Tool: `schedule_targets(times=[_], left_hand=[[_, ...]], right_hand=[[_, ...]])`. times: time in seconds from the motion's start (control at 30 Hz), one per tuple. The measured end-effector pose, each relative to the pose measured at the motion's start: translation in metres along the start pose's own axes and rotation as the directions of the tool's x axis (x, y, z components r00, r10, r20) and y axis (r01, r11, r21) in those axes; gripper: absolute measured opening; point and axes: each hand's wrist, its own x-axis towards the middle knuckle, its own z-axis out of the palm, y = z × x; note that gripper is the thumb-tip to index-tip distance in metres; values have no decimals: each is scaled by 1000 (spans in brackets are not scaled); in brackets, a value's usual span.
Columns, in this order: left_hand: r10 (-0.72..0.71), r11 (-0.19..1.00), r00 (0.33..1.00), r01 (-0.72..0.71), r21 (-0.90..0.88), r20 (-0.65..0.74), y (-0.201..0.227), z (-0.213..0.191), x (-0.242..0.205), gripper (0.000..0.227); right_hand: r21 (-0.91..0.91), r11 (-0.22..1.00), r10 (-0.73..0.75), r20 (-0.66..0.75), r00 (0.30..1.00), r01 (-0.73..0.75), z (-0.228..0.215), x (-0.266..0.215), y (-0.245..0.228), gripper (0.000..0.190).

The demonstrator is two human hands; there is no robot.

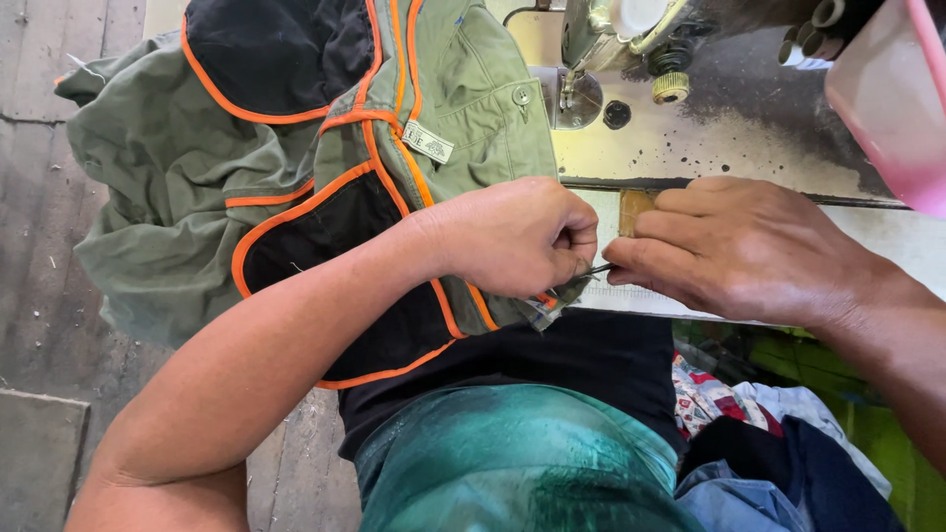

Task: Trimming excess threads from a garment using snips at a sewing workstation.

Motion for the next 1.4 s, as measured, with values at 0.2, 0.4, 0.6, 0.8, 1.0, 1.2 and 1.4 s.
schedule_targets(times=[0.2,0.4,0.6,0.8,1.0,1.2,1.4], left_hand=[[15,1000,1000,-15,13,4,0,-1,-1,12],[83,996,997,-83,26,9,-2,-2,-1,13],[97,995,995,-96,13,-15,-3,0,-1,13],[62,998,996,-63,-23,-61,1,-2,-6,10],[131,970,925,-193,-147,-357,-10,7,-17,11],[305,940,839,-342,-2,-451,-13,15,-14,10],[399,888,676,-454,77,-619,-13,24,-13,9]], right_hand=[[13,1000,-12,-3,1000,12,1,1,0,20],[-21,999,-49,-18,999,48,-1,1,-1,16],[-119,992,-55,-50,997,49,0,1,-5,8],[25,1000,18,-222,975,-12,15,10,-23,31],[615,719,598,-311,739,-323,41,6,-43,45],[447,838,485,-344,804,-314,29,23,-45,19],[487,863,366,-418,831,-135,29,21,-44,24]])
